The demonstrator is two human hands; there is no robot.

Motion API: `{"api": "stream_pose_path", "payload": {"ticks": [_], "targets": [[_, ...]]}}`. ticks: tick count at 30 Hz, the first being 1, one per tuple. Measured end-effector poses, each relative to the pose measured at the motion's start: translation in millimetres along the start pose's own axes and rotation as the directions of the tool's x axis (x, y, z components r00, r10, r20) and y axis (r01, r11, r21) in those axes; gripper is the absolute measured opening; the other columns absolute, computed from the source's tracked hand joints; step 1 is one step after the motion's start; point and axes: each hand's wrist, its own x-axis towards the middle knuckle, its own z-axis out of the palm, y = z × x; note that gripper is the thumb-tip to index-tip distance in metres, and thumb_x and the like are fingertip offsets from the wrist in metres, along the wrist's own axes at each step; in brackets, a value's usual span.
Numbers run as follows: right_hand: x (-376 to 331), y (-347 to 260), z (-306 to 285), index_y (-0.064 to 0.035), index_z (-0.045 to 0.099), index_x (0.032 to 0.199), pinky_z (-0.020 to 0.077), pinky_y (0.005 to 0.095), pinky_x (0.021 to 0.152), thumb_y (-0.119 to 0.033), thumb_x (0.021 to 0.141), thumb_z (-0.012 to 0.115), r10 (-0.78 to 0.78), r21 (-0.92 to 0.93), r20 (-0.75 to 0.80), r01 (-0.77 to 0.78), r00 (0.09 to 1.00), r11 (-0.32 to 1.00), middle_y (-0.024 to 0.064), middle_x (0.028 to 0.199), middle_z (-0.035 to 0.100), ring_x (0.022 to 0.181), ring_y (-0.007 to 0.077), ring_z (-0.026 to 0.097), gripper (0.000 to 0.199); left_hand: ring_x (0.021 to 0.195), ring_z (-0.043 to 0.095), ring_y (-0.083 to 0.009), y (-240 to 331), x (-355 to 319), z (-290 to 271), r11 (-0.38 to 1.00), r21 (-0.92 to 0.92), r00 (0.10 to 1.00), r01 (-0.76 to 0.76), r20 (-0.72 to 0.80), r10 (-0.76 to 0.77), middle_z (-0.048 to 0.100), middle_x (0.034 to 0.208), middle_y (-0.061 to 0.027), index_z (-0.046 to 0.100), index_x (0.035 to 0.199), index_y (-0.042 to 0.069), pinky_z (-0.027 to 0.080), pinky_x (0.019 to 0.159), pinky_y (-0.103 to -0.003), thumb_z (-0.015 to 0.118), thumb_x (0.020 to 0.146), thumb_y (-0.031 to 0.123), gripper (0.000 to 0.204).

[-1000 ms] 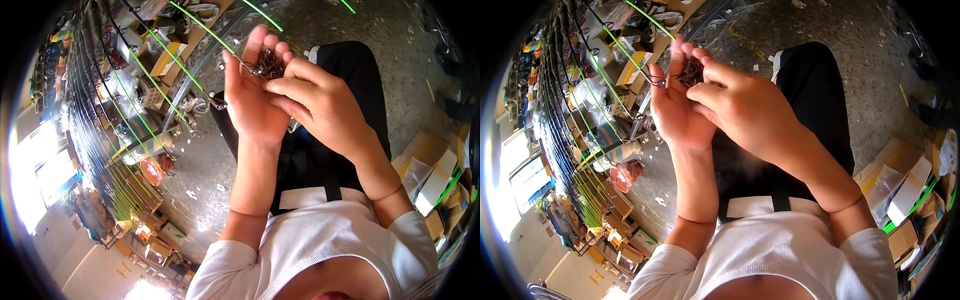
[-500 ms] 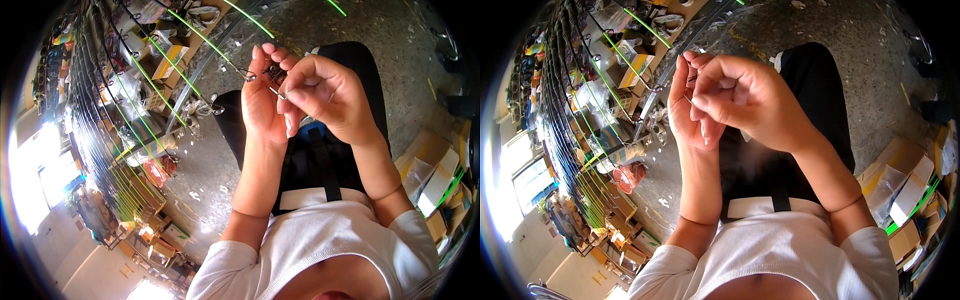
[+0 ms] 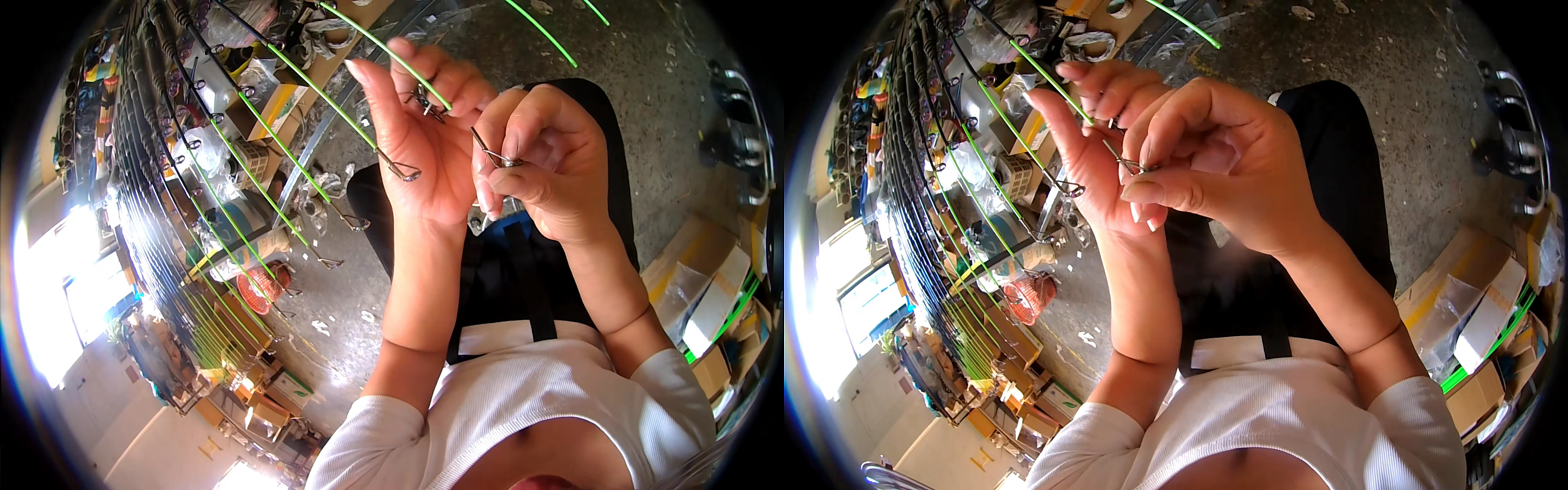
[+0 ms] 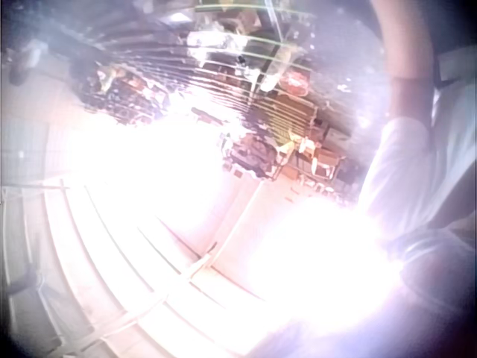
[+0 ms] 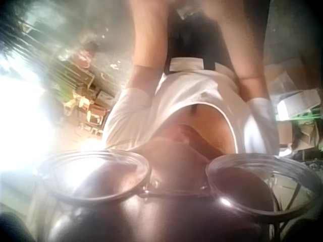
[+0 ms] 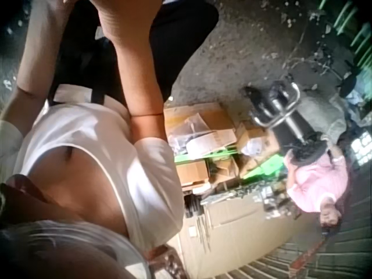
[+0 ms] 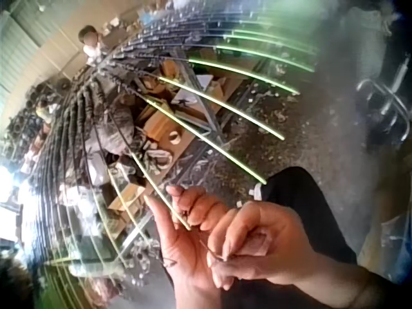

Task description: The person sits on the floor and attaches small metal wire loops to the tips of green fishing rods. They hold the rod in one hand and use the other to thread and secure the metal piece onto the rod's end. The workspace is cluttered with boxes and other fishing equipment.

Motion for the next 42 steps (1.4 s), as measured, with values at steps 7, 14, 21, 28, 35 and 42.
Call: {"api": "stream_pose_path", "payload": {"ticks": [7,14,21,28,35,42], "targets": [[6.3,6.7,4.7,0.0038,0.053,0.085,0.0515,0.0242,0.063,0.011,0.075,0.066,-0.069,-0.032,-0.061,0.067,0.996,0.997,0.0132,0.085,0.058,0.068,0.0143,0.061,0.018,0.067,0.037,-0.0081,2.1,9.5,10.9,0.987,-0.163,0.995,0.008,0.102,0.009,0.048,0.081,0.006,0.06,0.097,0.014,0.035,0.06,-0.022,0.058,0.088,0.034,0.022],[5.6,9.7,2.6,0.0037,0.054,0.087,0.0514,0.0231,0.064,0.012,0.075,0.066,-0.087,-0.056,-0.046,0.084,0.995,0.995,0.0128,0.086,0.058,0.068,0.0132,0.06,0.019,0.066,0.035,-0.0079,0.2,9.5,9.2,0.988,-0.151,0.995,-0.011,0.095,0.026,0.047,0.08,0.0062,0.061,0.095,0.014,0.033,0.059,-0.022,0.056,0.091,0.031,0.018],[4.4,9.2,3.2,0.0043,0.053,0.087,0.0517,0.0235,0.062,0.012,0.075,0.065,-0.101,-0.054,-0.044,0.099,0.994,0.994,0.0131,0.086,0.058,0.068,0.0138,0.06,0.018,0.066,0.035,-0.0079,-0.4,9.1,9.6,0.984,-0.18,0.994,-0.004,0.109,0.024,0.047,0.08,0.0059,0.062,0.096,0.013,0.033,0.06,-0.022,0.055,0.092,0.03,0.019],[4.4,10.0,4.0,0.0041,0.053,0.085,0.0517,0.0232,0.06,0.012,0.075,0.066,-0.107,-0.052,-0.058,0.104,0.993,0.993,0.0136,0.085,0.058,0.066,0.0141,0.061,0.018,0.067,0.035,-0.0079,0.3,9.0,8.7,0.985,-0.173,0.992,0.0,0.127,0.023,0.047,0.08,0.0057,0.062,0.097,0.013,0.033,0.061,-0.022,0.054,0.092,0.03,0.019],[4.4,11.7,10.0,0.001,0.049,0.084,0.0477,0.0238,0.051,0.006,0.077,0.066,-0.121,-0.108,-0.131,0.107,0.984,0.988,0.0136,0.081,0.057,0.059,0.0147,0.057,0.018,0.068,0.036,-0.0093,-0.7,9.3,6.9,0.986,-0.164,0.986,-0.009,0.16,0.036,0.044,0.077,0.0034,0.058,0.097,0.011,0.034,0.063,-0.023,0.052,0.093,0.025,0.016],[5.7,11.6,8.9,-0.0002,0.049,0.085,0.0415,0.0232,0.042,0.002,0.079,0.064,-0.056,-0.146,-0.239,0.021,0.969,0.989,0.0135,0.077,0.058,0.051,0.0142,0.054,0.017,0.069,0.036,-0.0125,-1.5,6.0,-3.0,0.974,0.184,0.98,-0.133,0.171,0.101,0.039,0.076,0.0013,0.055,0.094,0.009,0.036,0.066,-0.026,0.054,0.092,0.028,0.02]]}}
